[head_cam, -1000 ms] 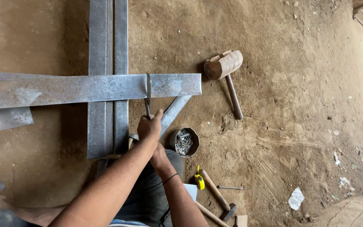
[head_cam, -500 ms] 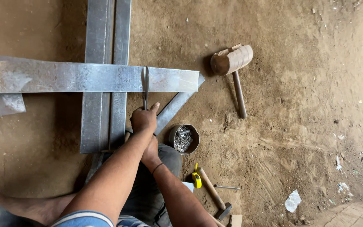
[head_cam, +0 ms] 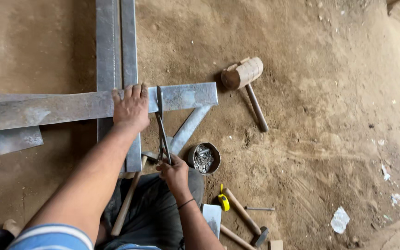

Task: The person sits on the floor and uses a hammer to flatten and shape metal strips. They then use shears to cut a metal strip into smaller pieces and arrange them into a cross shape on the ground.

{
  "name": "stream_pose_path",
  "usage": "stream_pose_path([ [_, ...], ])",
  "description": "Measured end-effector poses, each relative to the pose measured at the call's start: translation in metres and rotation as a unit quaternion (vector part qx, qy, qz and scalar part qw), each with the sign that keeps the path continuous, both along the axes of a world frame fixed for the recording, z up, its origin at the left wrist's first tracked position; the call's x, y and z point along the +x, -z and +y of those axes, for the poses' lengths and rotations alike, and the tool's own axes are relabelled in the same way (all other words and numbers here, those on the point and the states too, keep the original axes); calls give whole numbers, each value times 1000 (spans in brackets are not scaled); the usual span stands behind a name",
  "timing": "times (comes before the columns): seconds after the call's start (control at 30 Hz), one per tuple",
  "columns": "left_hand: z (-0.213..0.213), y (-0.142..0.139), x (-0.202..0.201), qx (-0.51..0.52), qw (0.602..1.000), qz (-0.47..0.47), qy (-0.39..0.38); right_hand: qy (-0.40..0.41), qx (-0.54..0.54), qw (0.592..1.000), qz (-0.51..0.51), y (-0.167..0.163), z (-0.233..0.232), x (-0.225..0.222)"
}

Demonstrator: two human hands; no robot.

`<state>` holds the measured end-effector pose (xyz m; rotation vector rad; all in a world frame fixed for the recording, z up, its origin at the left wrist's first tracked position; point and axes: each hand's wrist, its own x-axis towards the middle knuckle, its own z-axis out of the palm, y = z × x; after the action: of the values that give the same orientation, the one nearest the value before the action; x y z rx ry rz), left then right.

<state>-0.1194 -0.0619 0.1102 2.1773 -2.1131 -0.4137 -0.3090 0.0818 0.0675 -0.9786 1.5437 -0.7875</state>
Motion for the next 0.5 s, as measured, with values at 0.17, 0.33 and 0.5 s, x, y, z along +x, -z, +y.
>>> stream_pose_path([
  [0.17, -9, -15, 4, 50, 997, -38, 47, 0, 142, 987, -71, -10, -13, -16],
  [0.33, -5, -9, 3, 74, 994, -38, 69, -47, 8, 992, 117, 40, 1, 0],
  [0.5, 40, 17, -23, -276, 958, 49, -54, -126, -33, 943, 304, 73, -2, -7],
])
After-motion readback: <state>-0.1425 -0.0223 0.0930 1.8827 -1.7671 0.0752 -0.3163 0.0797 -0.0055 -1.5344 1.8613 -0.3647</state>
